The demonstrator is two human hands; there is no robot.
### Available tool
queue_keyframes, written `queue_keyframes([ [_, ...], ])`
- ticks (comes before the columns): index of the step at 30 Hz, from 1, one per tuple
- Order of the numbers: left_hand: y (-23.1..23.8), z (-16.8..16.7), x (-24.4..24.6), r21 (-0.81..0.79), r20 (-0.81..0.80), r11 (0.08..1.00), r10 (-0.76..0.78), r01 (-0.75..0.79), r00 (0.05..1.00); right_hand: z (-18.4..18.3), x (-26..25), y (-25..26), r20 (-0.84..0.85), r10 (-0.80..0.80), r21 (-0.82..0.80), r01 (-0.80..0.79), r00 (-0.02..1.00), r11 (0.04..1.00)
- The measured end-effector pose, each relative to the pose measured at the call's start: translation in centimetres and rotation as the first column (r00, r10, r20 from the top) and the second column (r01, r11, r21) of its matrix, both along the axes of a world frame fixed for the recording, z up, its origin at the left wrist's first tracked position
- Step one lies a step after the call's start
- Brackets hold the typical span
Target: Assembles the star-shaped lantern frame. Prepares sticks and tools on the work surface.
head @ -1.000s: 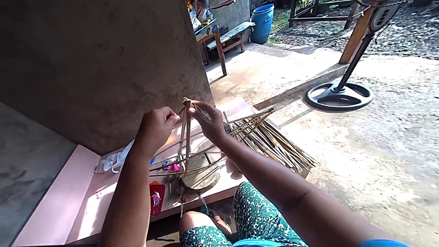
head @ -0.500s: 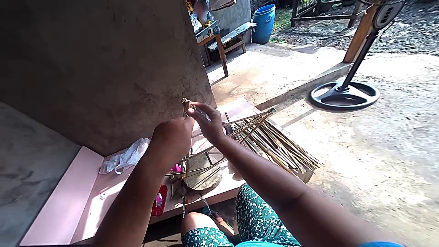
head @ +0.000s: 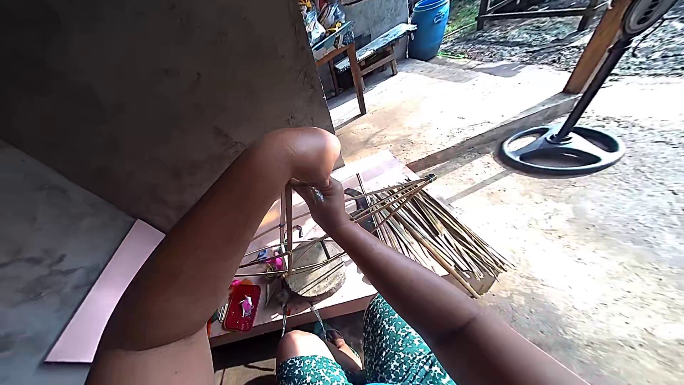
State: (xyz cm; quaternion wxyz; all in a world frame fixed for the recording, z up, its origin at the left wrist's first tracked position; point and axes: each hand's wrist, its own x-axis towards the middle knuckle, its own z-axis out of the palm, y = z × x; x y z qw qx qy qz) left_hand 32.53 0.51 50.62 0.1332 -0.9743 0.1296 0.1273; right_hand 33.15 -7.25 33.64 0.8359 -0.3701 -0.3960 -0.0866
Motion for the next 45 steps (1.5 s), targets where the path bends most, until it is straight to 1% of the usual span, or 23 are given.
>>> queue_keyframes([
  [3, -0.9, 0.5, 2.1, 0.124, -0.171, 0.981, 0.170, -0.150, 0.970, 0.0, 0.3, -0.1, 0.002, 0.015, -0.019, -0.015, 1.000, 1.000],
  [5, -1.0, 0.6, 3.2, 0.179, -0.228, 0.963, 0.239, -0.201, 0.944, 0.0, 0.5, -0.1, 0.016, 0.028, -0.024, -0.027, 0.999, 0.999],
  [6, -1.2, 0.7, 3.6, 0.191, -0.253, 0.953, 0.278, -0.234, 0.927, 0.0, 0.6, -0.1, 0.018, 0.039, -0.030, -0.038, 0.999, 0.999],
  [8, -1.2, 0.9, 4.2, 0.147, -0.291, 0.940, 0.339, -0.308, 0.895, -0.1, 0.8, 0.0, 0.019, 0.073, -0.029, -0.072, 0.997, 0.997],
  [9, -0.8, 0.8, 4.4, 0.117, -0.305, 0.941, 0.338, -0.317, 0.890, -0.1, 0.9, 0.0, 0.022, 0.089, -0.023, -0.089, 0.996, 0.996],
  [10, 0.0, 0.7, 4.4, 0.079, -0.313, 0.952, 0.306, -0.297, 0.899, -0.1, 0.9, 0.0, 0.019, 0.107, -0.018, -0.107, 0.994, 0.994],
  [12, 1.4, 0.8, 4.3, -0.012, -0.305, 0.978, 0.196, -0.209, 0.932, 0.0, 0.9, -0.4, 0.000, 0.156, -0.019, -0.156, 0.988, 0.988],
  [13, 1.7, 0.9, 4.0, -0.064, -0.275, 0.987, 0.124, -0.147, 0.953, 0.0, 0.9, -0.7, -0.006, 0.166, -0.023, -0.166, 0.986, 0.986],
  [14, 1.0, 1.4, 3.5, -0.085, -0.254, 0.989, 0.100, -0.125, 0.962, -0.1, 0.8, -0.9, -0.018, 0.171, -0.022, -0.172, 0.985, 0.985],
  [15, -1.2, 2.5, 2.9, -0.048, -0.257, 0.982, 0.162, -0.180, 0.953, -0.1, 0.7, -1.2, -0.027, 0.163, -0.025, -0.164, 0.986, 0.986],
  [16, -4.9, 4.0, 2.5, 0.079, -0.299, 0.932, 0.362, -0.355, 0.883, 0.0, 0.6, -1.5, -0.032, 0.151, -0.028, -0.151, 0.988, 0.988],
  [17, -6.9, 4.7, 2.4, 0.136, -0.283, 0.872, 0.490, -0.471, 0.825, 0.0, 0.5, -1.8, -0.037, 0.149, -0.026, -0.150, 0.988, 0.988],
  [18, -7.4, 5.0, 2.3, 0.130, -0.263, 0.843, 0.536, -0.521, 0.802, 0.0, 0.5, -1.9, -0.040, 0.153, -0.022, -0.153, 0.988, 0.988],
  [19, -7.0, 5.2, 2.3, 0.099, -0.256, 0.839, 0.541, -0.536, 0.801, -0.1, 0.5, -1.9, -0.031, 0.154, -0.015, -0.155, 0.988, 0.988],
  [24, -3.6, 4.0, 2.1, -0.054, -0.326, 0.867, 0.454, -0.495, 0.829, -0.2, 0.3, -2.1, -0.019, 0.173, 0.025, -0.173, 0.985, 0.985],
  [26, -1.9, 3.3, 1.5, -0.196, -0.340, 0.853, 0.404, -0.484, 0.849, -0.3, 0.3, -2.0, -0.022, 0.178, 0.038, -0.177, 0.984, 0.983],
  [27, -0.9, 2.9, 1.1, -0.285, -0.340, 0.830, 0.381, -0.480, 0.860, -0.3, 0.3, -2.0, -0.024, 0.179, 0.042, -0.178, 0.984, 0.983],
  [30, 2.3, 1.4, -0.6, -0.540, -0.303, 0.722, 0.311, -0.431, 0.901, -0.3, 0.3, -1.7, -0.043, 0.201, 0.057, -0.199, 0.979, 0.978],
  [32, 3.7, 0.4, -1.9, -0.642, -0.254, 0.651, 0.320, -0.406, 0.913, -0.2, 0.4, -1.5, -0.051, 0.208, 0.060, -0.205, 0.977, 0.977],
  [37, 5.0, -0.5, -5.2, -0.733, -0.147, 0.552, 0.442, -0.397, 0.885, 0.5, 0.9, -0.8, -0.060, 0.214, 0.054, -0.211, 0.975, 0.976],
  [40, 5.6, -0.8, -6.8, -0.738, -0.026, 0.599, 0.437, -0.312, 0.899, 0.8, 1.2, 0.2, -0.054, 0.235, 0.080, -0.231, 0.970, 0.970],
  [42, 6.0, -1.1, -7.7, -0.719, 0.057, 0.646, 0.422, -0.256, 0.905, 1.1, 1.3, 0.7, -0.044, 0.223, 0.056, -0.220, 0.974, 0.974],
  [45, 5.7, -1.4, -9.2, -0.668, 0.172, 0.708, 0.446, -0.228, 0.878, 1.6, 1.3, 1.5, -0.043, 0.232, 0.020, -0.232, 0.972, 0.973],
])
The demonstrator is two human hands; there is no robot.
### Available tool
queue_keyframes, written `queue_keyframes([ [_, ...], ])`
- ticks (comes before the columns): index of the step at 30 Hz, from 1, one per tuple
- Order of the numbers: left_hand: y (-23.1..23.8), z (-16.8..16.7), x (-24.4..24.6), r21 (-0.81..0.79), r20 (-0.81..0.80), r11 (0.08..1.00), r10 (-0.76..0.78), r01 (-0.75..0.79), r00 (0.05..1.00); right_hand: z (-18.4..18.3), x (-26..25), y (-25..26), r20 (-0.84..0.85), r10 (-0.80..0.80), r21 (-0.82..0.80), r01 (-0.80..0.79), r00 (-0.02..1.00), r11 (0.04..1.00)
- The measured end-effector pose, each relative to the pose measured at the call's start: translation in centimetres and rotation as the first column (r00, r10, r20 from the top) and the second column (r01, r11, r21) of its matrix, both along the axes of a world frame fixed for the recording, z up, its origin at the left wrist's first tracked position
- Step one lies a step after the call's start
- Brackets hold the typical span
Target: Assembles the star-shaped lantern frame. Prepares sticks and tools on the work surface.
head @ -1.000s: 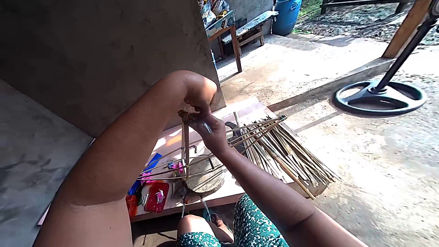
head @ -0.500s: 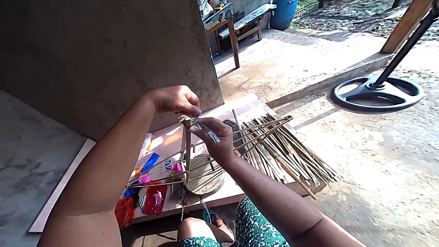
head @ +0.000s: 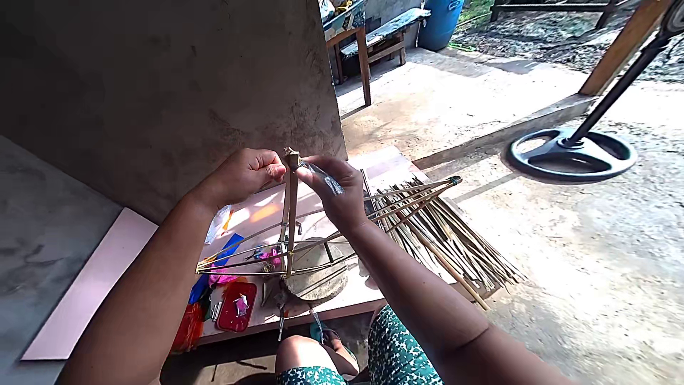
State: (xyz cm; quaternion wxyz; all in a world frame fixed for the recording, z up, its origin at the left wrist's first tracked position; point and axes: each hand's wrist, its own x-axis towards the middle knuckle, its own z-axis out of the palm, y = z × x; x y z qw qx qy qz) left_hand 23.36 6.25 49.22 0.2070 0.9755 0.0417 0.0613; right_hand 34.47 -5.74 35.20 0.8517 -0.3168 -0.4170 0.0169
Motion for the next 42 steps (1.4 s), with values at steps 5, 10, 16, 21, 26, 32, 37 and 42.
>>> queue_keyframes([
  [5, -1.4, -0.4, -2.1, 0.102, 0.037, 0.984, 0.145, -0.148, 0.989, 0.3, -0.2, 0.9, 0.018, 0.000, -0.006, 0.000, 1.000, 1.000],
  [10, -2.0, -1.6, -3.9, 0.199, 0.227, 0.963, 0.136, -0.183, 0.964, 0.7, -0.8, 0.8, 0.034, -0.029, -0.025, 0.030, 0.999, 0.999],
  [16, -3.5, -4.4, -3.7, 0.371, 0.541, 0.902, -0.017, -0.221, 0.841, 0.9, -1.4, 0.6, 0.015, -0.036, -0.029, 0.036, 0.999, 0.999],
  [21, -4.2, -5.6, -2.5, 0.182, 0.673, 0.981, -0.071, -0.072, 0.736, 0.7, -1.8, 0.1, 0.009, -0.047, -0.029, 0.047, 0.999, 0.998],
  [26, -3.7, -6.9, -1.7, -0.072, 0.714, 0.997, 0.041, 0.015, 0.699, 1.1, -1.3, 0.3, 0.009, -0.054, -0.062, 0.055, 0.998, 0.997],
  [32, -2.6, -7.3, -0.8, -0.063, 0.706, 0.997, 0.069, -0.035, 0.705, 1.4, -0.3, 1.4, 0.033, -0.068, -0.076, 0.070, 0.997, 0.995],
  [37, -2.7, -7.7, -1.0, -0.069, 0.740, 0.998, 0.053, -0.003, 0.670, 1.6, -0.2, 1.7, 0.014, -0.052, -0.095, 0.053, 0.999, 0.994],
  [42, -2.5, -7.7, 0.4, -0.034, 0.810, 0.992, -0.043, 0.120, 0.585, 1.7, -0.1, 1.8, 0.012, -0.047, -0.097, 0.048, 0.999, 0.994],
])
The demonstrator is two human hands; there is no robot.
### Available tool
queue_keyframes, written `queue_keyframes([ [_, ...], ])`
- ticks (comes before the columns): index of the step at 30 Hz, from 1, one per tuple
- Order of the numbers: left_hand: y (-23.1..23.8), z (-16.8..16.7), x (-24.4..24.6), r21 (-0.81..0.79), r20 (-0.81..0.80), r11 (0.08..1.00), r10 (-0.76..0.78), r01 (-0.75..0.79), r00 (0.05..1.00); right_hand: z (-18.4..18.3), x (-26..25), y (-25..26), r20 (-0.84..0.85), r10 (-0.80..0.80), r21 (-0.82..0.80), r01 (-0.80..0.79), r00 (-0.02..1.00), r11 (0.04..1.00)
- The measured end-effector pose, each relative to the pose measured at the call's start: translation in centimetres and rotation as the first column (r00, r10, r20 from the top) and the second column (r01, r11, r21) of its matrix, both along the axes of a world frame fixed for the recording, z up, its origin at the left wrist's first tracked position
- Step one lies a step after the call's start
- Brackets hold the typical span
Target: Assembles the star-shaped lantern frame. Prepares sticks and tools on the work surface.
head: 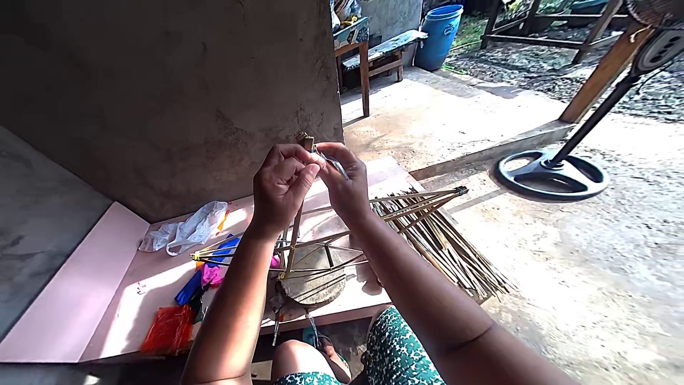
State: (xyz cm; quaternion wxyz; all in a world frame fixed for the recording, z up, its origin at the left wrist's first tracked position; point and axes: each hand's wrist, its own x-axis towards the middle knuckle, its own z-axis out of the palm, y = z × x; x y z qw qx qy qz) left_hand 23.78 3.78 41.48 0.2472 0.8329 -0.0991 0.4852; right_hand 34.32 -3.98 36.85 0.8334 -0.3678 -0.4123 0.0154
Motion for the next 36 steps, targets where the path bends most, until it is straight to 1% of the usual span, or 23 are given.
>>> queue_keyframes([
  [3, 0.2, 0.0, 0.6, -0.038, 0.036, 0.998, -0.056, 0.057, 0.998, 0.1, 0.1, 0.0, -0.004, -0.013, -0.004, 0.013, 1.000, 1.000],
  [6, 0.1, -0.1, 0.9, -0.037, 0.041, 0.999, -0.015, 0.017, 0.999, 0.0, 0.2, 0.4, -0.015, -0.016, 0.014, 0.016, 1.000, 1.000],
  [8, -0.3, -0.1, 0.4, -0.020, -0.007, 0.999, 0.034, -0.034, 0.999, 0.0, 0.2, 0.7, -0.029, -0.015, 0.038, 0.016, 0.999, 0.999],
  [10, -0.1, -0.3, 0.3, 0.010, -0.027, 1.000, 0.024, -0.024, 0.999, -0.1, 0.3, 1.0, -0.021, -0.028, 0.051, 0.029, 0.999, 0.998],
  [12, 0.4, -0.5, 0.5, 0.058, -0.010, 0.998, 0.015, -0.014, 1.000, -0.2, 0.6, 1.3, -0.020, -0.038, 0.053, 0.039, 0.999, 0.998],
  [13, 0.4, -0.6, 0.6, 0.076, -0.013, 0.996, 0.043, -0.042, 0.999, -0.2, 0.6, 1.4, -0.030, -0.048, 0.044, 0.050, 0.998, 0.998],
  [15, 0.0, -0.7, 0.7, 0.101, -0.014, 0.983, 0.157, -0.155, 0.988, -0.3, 0.7, 1.5, -0.051, -0.044, 0.035, 0.046, 0.998, 0.998],
  [17, -0.2, -0.8, 1.0, 0.110, 0.009, 0.968, 0.224, -0.224, 0.975, -0.3, 0.7, 1.5, -0.097, -0.024, 0.069, 0.031, 0.995, 0.997],
  [22, 0.1, -0.7, 0.8, 0.125, -0.011, 0.970, 0.213, -0.210, 0.977, -0.6, 0.8, 1.8, -0.147, 0.007, 0.167, 0.018, 0.989, 0.986],
  [26, -0.1, -0.8, 1.5, 0.132, 0.032, 0.955, 0.263, -0.265, 0.964, -0.8, 0.8, 2.0, -0.164, 0.047, 0.218, -0.011, 0.985, 0.976],
  [32, -0.5, -1.3, 2.4, 0.237, 0.106, 0.889, 0.379, -0.393, 0.920, -1.3, 1.2, 2.2, -0.067, -0.092, 0.190, 0.104, 0.993, 0.976],
  [36, -0.7, -1.4, 3.0, 0.253, 0.169, 0.857, 0.418, -0.449, 0.893, -1.5, 1.1, 1.9, -0.024, -0.153, 0.190, 0.154, 0.988, 0.970],
])
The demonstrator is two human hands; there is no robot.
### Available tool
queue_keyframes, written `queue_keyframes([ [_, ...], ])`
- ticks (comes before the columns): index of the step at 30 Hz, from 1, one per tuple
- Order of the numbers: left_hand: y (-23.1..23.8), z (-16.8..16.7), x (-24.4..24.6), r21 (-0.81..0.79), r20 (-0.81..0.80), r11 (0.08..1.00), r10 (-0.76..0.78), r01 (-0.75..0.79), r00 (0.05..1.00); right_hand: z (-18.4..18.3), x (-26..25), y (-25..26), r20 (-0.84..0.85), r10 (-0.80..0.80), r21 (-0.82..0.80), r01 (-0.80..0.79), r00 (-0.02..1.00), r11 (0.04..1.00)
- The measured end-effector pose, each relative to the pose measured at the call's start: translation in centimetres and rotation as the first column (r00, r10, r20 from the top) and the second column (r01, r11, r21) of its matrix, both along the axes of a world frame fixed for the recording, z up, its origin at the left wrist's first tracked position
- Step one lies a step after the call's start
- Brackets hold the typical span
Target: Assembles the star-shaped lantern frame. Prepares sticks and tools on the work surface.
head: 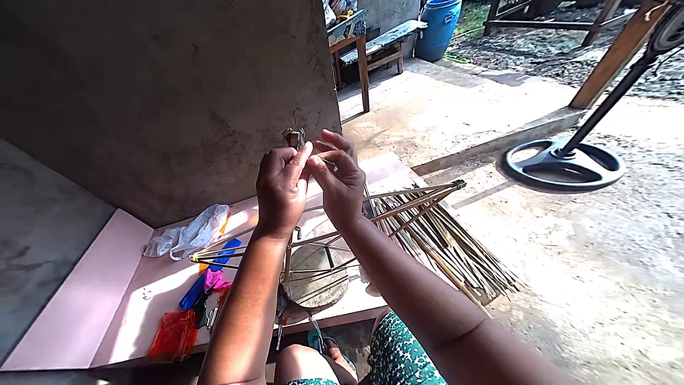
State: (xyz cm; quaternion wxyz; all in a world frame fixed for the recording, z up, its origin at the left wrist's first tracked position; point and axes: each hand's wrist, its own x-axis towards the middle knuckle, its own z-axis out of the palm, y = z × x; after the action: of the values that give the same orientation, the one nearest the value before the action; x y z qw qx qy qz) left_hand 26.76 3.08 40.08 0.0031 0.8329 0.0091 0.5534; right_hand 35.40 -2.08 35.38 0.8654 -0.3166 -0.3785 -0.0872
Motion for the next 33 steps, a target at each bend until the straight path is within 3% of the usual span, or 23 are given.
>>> queue_keyframes([
  [7, 0.6, -0.2, 0.8, 0.044, 0.060, 0.999, -0.015, 0.013, 0.998, -0.1, 0.4, -0.3, 0.045, 0.089, 0.040, -0.091, 0.995, 0.995],
  [12, 1.0, -0.3, 0.7, 0.048, 0.039, 0.998, -0.035, 0.033, 0.999, 0.9, 1.0, -1.1, 0.009, 0.195, -0.057, -0.194, 0.981, 0.979],
  [15, 0.8, -0.2, 0.4, 0.048, 0.014, 0.998, -0.031, 0.030, 0.999, 1.7, 2.1, -1.5, 0.160, 0.115, -0.179, -0.086, 0.980, 0.980],
  [20, 1.2, -0.1, 0.1, 0.065, 0.003, 0.995, -0.072, 0.072, 0.997, 2.8, 4.4, -2.0, 0.517, -0.059, -0.148, 0.157, 0.854, 0.976],
  [33, 2.6, -0.8, -0.7, 0.081, 0.046, 0.993, -0.092, 0.088, 0.995, 4.5, 5.1, -2.9, 0.807, -0.218, -0.075, 0.461, 0.549, 0.884],
])
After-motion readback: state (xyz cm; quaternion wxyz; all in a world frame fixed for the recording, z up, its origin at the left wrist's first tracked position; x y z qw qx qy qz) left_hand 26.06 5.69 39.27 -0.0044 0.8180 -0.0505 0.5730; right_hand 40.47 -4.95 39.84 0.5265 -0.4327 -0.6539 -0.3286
